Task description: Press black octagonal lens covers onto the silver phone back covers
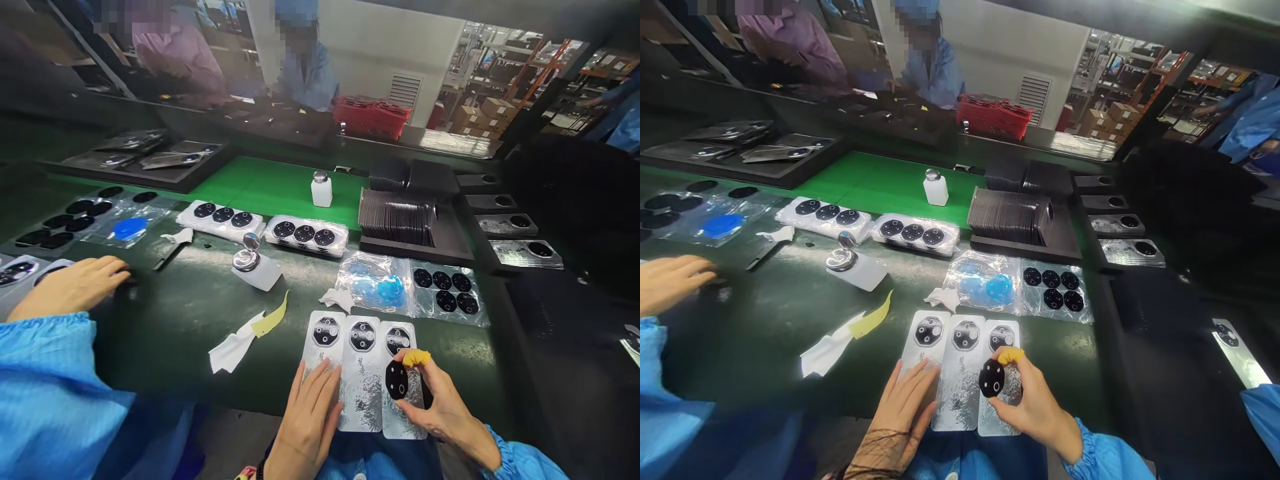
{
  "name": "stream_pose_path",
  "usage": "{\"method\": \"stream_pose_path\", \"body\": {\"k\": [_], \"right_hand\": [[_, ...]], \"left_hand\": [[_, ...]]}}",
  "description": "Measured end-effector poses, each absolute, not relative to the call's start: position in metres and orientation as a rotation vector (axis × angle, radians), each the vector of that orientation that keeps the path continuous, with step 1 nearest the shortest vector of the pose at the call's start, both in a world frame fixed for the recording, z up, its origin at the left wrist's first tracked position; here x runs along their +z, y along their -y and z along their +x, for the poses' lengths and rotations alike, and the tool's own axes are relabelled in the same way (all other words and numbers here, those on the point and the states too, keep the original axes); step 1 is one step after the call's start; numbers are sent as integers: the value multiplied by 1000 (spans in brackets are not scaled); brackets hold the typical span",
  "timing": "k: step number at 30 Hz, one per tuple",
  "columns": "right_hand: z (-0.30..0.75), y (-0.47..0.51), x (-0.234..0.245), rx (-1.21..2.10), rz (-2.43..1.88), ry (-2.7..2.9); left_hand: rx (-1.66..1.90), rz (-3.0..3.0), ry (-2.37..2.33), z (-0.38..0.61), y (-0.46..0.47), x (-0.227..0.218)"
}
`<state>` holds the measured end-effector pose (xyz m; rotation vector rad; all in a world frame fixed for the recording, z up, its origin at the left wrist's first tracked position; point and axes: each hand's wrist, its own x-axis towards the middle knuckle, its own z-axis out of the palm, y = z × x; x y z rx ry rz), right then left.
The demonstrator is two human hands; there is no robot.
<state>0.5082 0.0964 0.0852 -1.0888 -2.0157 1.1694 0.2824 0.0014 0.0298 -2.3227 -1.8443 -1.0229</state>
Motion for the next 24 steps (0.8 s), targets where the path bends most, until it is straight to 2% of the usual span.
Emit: {"method": "stream_pose_path", "body": {"k": [4, 8, 12, 20, 24], "right_hand": [[501, -103, 98, 992, -968, 2188], [495, -106, 108, 896, -865, 2296], [491, -107, 114, 886, -764, 2326], [491, -110, 104, 942, -580, 2331], [495, -113, 109, 998, -674, 2260]], "left_hand": [[-1597, -2250, 2281, 290, -17, 56], [-1894, -2228, 2832, 302, -46, 82], [-2016, -2172, 3124, 308, -61, 96], [-2093, -2080, 3248, 311, -62, 103], [-2188, -1977, 3262, 311, -64, 106]]}}
